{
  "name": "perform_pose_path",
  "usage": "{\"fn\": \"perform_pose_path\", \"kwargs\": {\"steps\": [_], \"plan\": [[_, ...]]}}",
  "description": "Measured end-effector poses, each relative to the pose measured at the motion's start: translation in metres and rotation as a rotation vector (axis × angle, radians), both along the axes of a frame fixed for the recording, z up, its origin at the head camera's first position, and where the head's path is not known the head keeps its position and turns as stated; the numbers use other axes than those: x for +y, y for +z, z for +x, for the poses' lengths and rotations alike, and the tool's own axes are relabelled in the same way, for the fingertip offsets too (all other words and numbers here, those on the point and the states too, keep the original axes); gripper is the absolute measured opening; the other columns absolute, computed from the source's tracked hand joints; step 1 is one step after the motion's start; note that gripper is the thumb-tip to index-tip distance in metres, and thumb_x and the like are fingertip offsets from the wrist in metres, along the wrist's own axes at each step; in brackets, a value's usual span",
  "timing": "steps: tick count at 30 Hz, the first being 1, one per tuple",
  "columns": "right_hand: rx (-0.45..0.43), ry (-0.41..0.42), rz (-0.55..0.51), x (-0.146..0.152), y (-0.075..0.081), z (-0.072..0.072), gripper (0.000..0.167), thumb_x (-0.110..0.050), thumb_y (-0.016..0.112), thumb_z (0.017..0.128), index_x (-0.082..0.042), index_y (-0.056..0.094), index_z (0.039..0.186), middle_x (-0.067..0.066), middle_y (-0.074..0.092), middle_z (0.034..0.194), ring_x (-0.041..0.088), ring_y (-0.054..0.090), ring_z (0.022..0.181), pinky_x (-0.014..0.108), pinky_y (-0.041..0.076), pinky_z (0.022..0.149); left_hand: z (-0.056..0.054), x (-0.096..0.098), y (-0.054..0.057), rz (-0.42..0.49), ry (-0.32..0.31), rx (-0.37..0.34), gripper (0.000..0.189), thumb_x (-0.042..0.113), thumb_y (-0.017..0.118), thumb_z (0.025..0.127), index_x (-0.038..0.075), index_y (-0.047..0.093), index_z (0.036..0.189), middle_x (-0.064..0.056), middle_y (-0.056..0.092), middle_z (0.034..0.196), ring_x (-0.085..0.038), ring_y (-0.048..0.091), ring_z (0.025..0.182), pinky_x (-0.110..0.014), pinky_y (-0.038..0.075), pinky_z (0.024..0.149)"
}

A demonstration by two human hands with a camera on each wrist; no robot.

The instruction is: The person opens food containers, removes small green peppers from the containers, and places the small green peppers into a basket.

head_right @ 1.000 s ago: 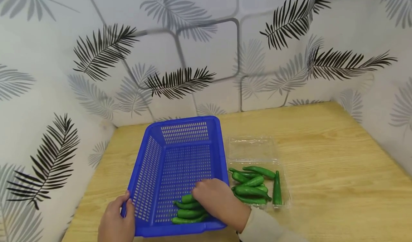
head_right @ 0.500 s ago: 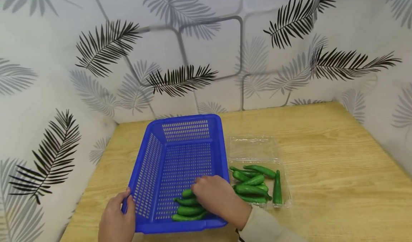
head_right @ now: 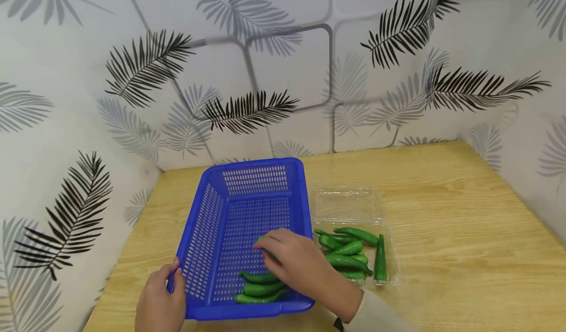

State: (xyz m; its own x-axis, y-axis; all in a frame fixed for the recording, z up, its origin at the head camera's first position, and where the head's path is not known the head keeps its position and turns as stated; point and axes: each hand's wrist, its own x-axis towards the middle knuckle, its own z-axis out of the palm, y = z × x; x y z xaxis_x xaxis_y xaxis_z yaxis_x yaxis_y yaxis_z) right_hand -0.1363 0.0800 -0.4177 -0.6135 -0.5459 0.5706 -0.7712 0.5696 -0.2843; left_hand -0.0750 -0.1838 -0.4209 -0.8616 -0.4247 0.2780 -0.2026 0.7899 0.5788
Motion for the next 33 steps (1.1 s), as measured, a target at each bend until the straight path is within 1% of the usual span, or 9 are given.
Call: {"fn": "perform_pose_path", "kwargs": {"steps": [7, 11, 16, 19, 21, 25, 27, 29, 33], "plan": [[0.089, -0.056, -0.062, 0.026, 0.010, 0.008, 0.030, -0.004, 0.083, 0.081, -0.011, 0.077, 0.110, 0.000, 0.075, 0.107, 0.016, 0.073, 0.099, 0.030, 0.062, 0.079, 0.001, 0.000, 0.001, 0.006, 0.006, 0.009, 0.028, 0.013, 0.062, 0.100, 0.004, 0.074, 0.123, -0.025, 0.072, 0.115, -0.057, 0.070, 0.093, -0.067, 0.055, 0.071], [0.097, -0.114, -0.069, 0.048, 0.013, 0.011, 0.035, -0.003, 0.083, 0.081, -0.011, 0.076, 0.114, 0.001, 0.075, 0.111, 0.018, 0.073, 0.100, 0.032, 0.062, 0.078, 0.001, 0.000, 0.001, 0.008, 0.004, 0.015, 0.028, 0.013, 0.062, 0.100, 0.003, 0.074, 0.123, -0.025, 0.072, 0.114, -0.057, 0.070, 0.093, -0.067, 0.055, 0.070], [0.075, -0.205, -0.046, 0.079, 0.007, 0.013, 0.040, -0.001, 0.085, 0.078, -0.011, 0.076, 0.116, 0.001, 0.074, 0.112, 0.020, 0.072, 0.100, 0.036, 0.063, 0.077, 0.002, 0.000, 0.000, 0.009, 0.000, 0.024, 0.027, 0.013, 0.063, 0.099, 0.004, 0.074, 0.123, -0.024, 0.072, 0.112, -0.057, 0.070, 0.090, -0.066, 0.054, 0.067], [0.029, -0.268, 0.003, 0.095, -0.001, 0.015, 0.037, -0.002, 0.086, 0.078, -0.012, 0.076, 0.112, 0.001, 0.075, 0.109, 0.021, 0.073, 0.099, 0.039, 0.063, 0.077, 0.002, 0.001, 0.000, 0.009, 0.001, 0.022, 0.028, 0.013, 0.063, 0.099, 0.004, 0.074, 0.123, -0.024, 0.072, 0.112, -0.057, 0.070, 0.090, -0.066, 0.054, 0.068], [-0.034, -0.315, 0.054, 0.105, -0.006, 0.018, 0.031, -0.006, 0.086, 0.080, -0.013, 0.077, 0.109, 0.000, 0.075, 0.108, 0.022, 0.074, 0.097, 0.039, 0.063, 0.076, 0.002, 0.001, 0.000, 0.007, 0.004, 0.014, 0.028, 0.013, 0.062, 0.099, 0.004, 0.074, 0.123, -0.024, 0.072, 0.113, -0.057, 0.070, 0.090, -0.066, 0.055, 0.068], [-0.158, -0.360, 0.138, 0.121, -0.018, 0.023, 0.021, -0.009, 0.085, 0.084, -0.015, 0.078, 0.103, -0.002, 0.075, 0.102, 0.020, 0.073, 0.092, 0.037, 0.061, 0.073, 0.001, 0.001, 0.001, 0.010, 0.004, -0.009, 0.029, 0.015, 0.061, 0.100, 0.004, 0.074, 0.124, -0.024, 0.072, 0.114, -0.056, 0.071, 0.092, -0.065, 0.056, 0.069], [-0.199, -0.358, 0.159, 0.127, -0.023, 0.024, 0.021, -0.009, 0.086, 0.083, -0.016, 0.078, 0.101, -0.004, 0.075, 0.100, 0.016, 0.071, 0.089, 0.036, 0.061, 0.074, 0.001, 0.001, 0.002, 0.013, 0.001, -0.013, 0.030, 0.015, 0.060, 0.100, 0.004, 0.073, 0.125, -0.025, 0.072, 0.115, -0.056, 0.071, 0.094, -0.065, 0.057, 0.069], [-0.236, -0.342, 0.172, 0.133, -0.029, 0.024, 0.021, -0.009, 0.087, 0.082, -0.017, 0.078, 0.099, -0.005, 0.075, 0.098, 0.013, 0.069, 0.084, 0.033, 0.059, 0.072, 0.001, 0.001, 0.001, 0.017, -0.003, -0.014, 0.030, 0.014, 0.060, 0.100, 0.004, 0.073, 0.125, -0.025, 0.072, 0.114, -0.055, 0.071, 0.094, -0.065, 0.057, 0.069], [-0.325, -0.306, 0.177, 0.142, -0.039, 0.025, 0.019, -0.007, 0.086, 0.082, -0.015, 0.077, 0.098, -0.005, 0.075, 0.095, 0.011, 0.069, 0.081, 0.032, 0.060, 0.072, 0.002, 0.000, 0.001, 0.022, -0.006, -0.023, 0.030, 0.014, 0.061, 0.100, 0.004, 0.073, 0.125, -0.025, 0.072, 0.114, -0.056, 0.071, 0.094, -0.065, 0.056, 0.069]]}}
